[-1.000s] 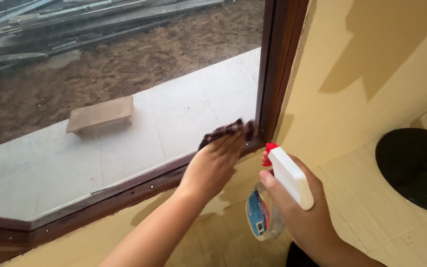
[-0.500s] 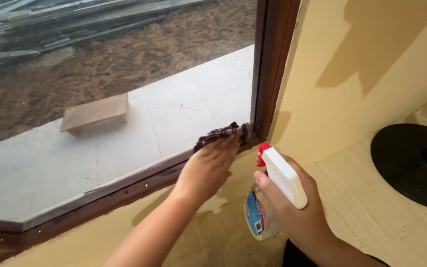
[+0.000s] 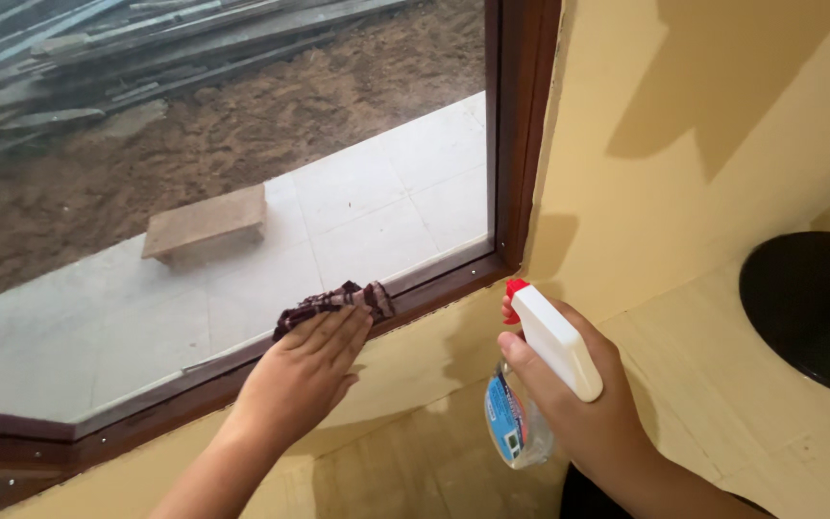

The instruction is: The person wipes the lower wooden frame of a large glass window using a dark cloth and a spray bottle. They repeatedly spray the frame and wipe it in a back-and-forth motion along the bottom edge.

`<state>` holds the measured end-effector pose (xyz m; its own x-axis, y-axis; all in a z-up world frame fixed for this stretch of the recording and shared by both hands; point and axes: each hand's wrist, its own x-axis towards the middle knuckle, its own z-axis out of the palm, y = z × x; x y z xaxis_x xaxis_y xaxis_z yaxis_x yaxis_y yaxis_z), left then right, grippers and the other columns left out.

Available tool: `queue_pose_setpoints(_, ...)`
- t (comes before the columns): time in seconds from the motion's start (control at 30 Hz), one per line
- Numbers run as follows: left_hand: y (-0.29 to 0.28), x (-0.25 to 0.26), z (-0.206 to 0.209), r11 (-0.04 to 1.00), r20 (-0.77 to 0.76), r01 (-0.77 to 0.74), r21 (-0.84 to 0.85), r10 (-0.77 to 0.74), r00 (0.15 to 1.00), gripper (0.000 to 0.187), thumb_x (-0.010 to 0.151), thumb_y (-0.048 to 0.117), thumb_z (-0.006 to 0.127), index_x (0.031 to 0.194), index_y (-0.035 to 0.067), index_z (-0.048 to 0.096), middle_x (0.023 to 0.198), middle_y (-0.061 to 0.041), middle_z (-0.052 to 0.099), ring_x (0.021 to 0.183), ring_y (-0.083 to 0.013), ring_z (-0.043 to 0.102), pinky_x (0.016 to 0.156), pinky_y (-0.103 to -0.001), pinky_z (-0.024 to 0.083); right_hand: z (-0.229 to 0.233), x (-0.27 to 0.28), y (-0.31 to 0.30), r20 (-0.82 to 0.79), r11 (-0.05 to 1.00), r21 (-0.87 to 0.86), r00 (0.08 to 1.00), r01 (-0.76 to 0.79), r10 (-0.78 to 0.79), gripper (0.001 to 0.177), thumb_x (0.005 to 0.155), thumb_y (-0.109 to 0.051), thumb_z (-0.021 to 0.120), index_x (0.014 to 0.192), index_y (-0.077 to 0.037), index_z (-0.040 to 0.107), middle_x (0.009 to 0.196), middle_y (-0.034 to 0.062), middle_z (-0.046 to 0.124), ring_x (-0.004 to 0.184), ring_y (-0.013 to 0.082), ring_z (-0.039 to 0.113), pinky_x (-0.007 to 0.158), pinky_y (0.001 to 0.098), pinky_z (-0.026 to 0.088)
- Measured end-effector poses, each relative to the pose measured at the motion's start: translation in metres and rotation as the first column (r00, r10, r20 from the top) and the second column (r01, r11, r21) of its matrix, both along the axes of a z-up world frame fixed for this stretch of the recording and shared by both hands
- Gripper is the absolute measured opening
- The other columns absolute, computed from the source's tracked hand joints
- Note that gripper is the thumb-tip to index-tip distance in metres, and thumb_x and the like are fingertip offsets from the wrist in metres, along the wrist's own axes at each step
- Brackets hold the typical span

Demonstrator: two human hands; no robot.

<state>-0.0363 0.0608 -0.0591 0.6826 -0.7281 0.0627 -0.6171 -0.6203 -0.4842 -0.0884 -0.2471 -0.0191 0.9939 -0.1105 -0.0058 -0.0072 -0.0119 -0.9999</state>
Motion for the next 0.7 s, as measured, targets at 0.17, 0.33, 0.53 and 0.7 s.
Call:
queue_pose_setpoints(0.17, -0.029, 0.009, -0.008, 0.999, 0.029, 0.012, -0.043, -0.011, 1.0, 0.071, 0.097, 0.046, 0.049, 0.147, -0.004, 0.043, 0.157, -0.015, 0.04, 0.147, -0.0258, 0.032, 0.121, -0.042, 0.019, 0.005, -0.002, 0.001, 0.004, 0.999, 0.043, 1.0, -0.008, 0.008, 0.038, 0.088, -0.022, 0.07, 0.121, -0.004, 0.069, 0.102, 0.0022, 0.071, 0.093, 0.0097, 0.065, 0.084, 0.028, 0.053)
queue_pose_setpoints(0.33, -0.077, 0.034, -0.013, 0.989, 0.022, 0.057, -0.133, -0.055, 0.998, 0.073, 0.096, 0.049, 0.051, 0.147, -0.003, 0.044, 0.159, -0.015, 0.04, 0.149, -0.0237, 0.03, 0.122, -0.04, 0.018, 0.008, -0.004, 0.0, 0.005, 0.999, 0.036, 1.0, -0.005, 0.005, 0.037, 0.089, -0.021, 0.07, 0.12, -0.003, 0.069, 0.1, 0.0033, 0.07, 0.093, 0.0098, 0.063, 0.084, 0.028, 0.052)
queue_pose_setpoints(0.53, -0.137, 0.06, -0.014, 0.995, -0.055, 0.02, -0.102, -0.026, 0.998, 0.077, 0.093, 0.052, 0.054, 0.149, 0.001, 0.044, 0.159, -0.011, 0.039, 0.15, -0.0217, 0.027, 0.123, -0.039, 0.013, 0.01, -0.002, -0.002, 0.047, 0.999, 0.042, 0.999, 0.01, -0.012, 0.042, 0.089, -0.019, 0.069, 0.126, -0.001, 0.066, 0.107, 0.0043, 0.072, 0.099, 0.0106, 0.065, 0.088, 0.0277, 0.052)
queue_pose_setpoints(0.7, -0.137, 0.064, 0.003, 0.998, -0.016, 0.048, -0.034, -0.048, 0.999, 0.075, 0.094, 0.05, 0.053, 0.149, 0.001, 0.043, 0.16, -0.009, 0.038, 0.15, -0.0203, 0.027, 0.122, -0.038, 0.013, 0.013, -0.001, 0.001, 0.063, 0.998, 0.048, 0.997, 0.029, -0.032, 0.043, 0.088, -0.016, 0.068, 0.128, -0.001, 0.065, 0.111, 0.0053, 0.072, 0.102, 0.0114, 0.065, 0.09, 0.0283, 0.052)
